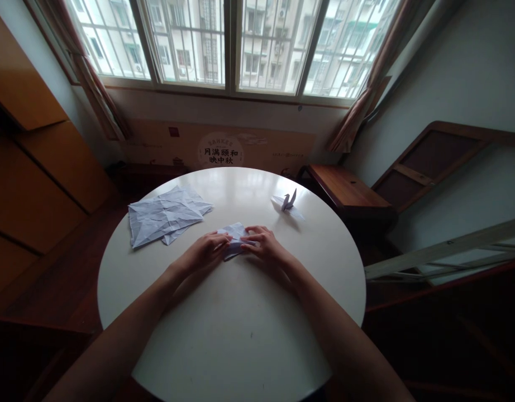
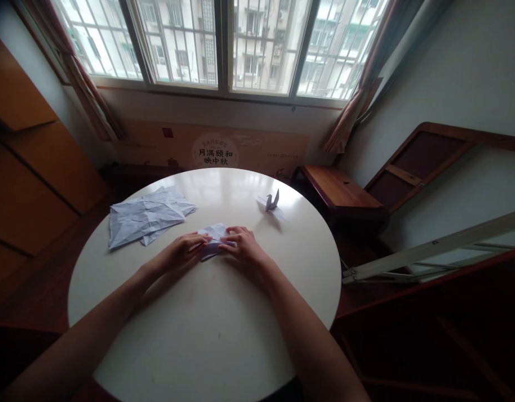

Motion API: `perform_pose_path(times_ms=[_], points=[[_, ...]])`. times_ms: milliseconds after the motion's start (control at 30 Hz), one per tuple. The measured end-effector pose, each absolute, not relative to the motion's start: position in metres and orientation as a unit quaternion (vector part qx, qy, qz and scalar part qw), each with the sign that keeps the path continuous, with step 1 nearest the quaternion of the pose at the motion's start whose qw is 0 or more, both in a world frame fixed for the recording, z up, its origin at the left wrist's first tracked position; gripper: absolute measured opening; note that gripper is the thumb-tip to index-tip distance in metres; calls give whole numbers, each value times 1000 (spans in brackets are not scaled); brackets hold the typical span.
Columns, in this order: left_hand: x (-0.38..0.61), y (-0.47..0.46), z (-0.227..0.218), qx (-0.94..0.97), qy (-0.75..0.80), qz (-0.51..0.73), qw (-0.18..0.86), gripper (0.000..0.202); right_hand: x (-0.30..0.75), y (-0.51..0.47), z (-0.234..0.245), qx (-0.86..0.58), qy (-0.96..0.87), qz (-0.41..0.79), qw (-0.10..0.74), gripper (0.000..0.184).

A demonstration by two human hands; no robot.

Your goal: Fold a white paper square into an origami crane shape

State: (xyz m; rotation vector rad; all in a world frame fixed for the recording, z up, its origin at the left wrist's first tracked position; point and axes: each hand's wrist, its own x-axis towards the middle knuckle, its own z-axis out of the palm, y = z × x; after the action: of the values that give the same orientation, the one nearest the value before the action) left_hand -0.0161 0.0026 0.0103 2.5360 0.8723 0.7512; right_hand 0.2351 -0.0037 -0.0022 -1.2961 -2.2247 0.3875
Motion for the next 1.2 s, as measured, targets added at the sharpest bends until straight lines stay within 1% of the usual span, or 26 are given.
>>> perform_pose_path(times_ms=[200,333,500,667,900,1200], points=[[-13,-4,17,889,328,271,169,21,236,-4,0,-474,-828,145,264,19],[-10,-6,18,889,335,267,158,19,236,-3,-2,-470,-826,144,277,17],[-9,-5,15,881,371,264,129,17,234,-3,-5,-469,-823,129,294,20],[-9,-5,14,879,370,275,125,27,232,-6,-1,-479,-823,123,279,21],[-8,-8,22,887,360,255,136,20,231,-9,2,-483,-825,128,265,23],[-8,-8,21,890,355,250,142,20,231,-10,5,-488,-826,136,248,27]])
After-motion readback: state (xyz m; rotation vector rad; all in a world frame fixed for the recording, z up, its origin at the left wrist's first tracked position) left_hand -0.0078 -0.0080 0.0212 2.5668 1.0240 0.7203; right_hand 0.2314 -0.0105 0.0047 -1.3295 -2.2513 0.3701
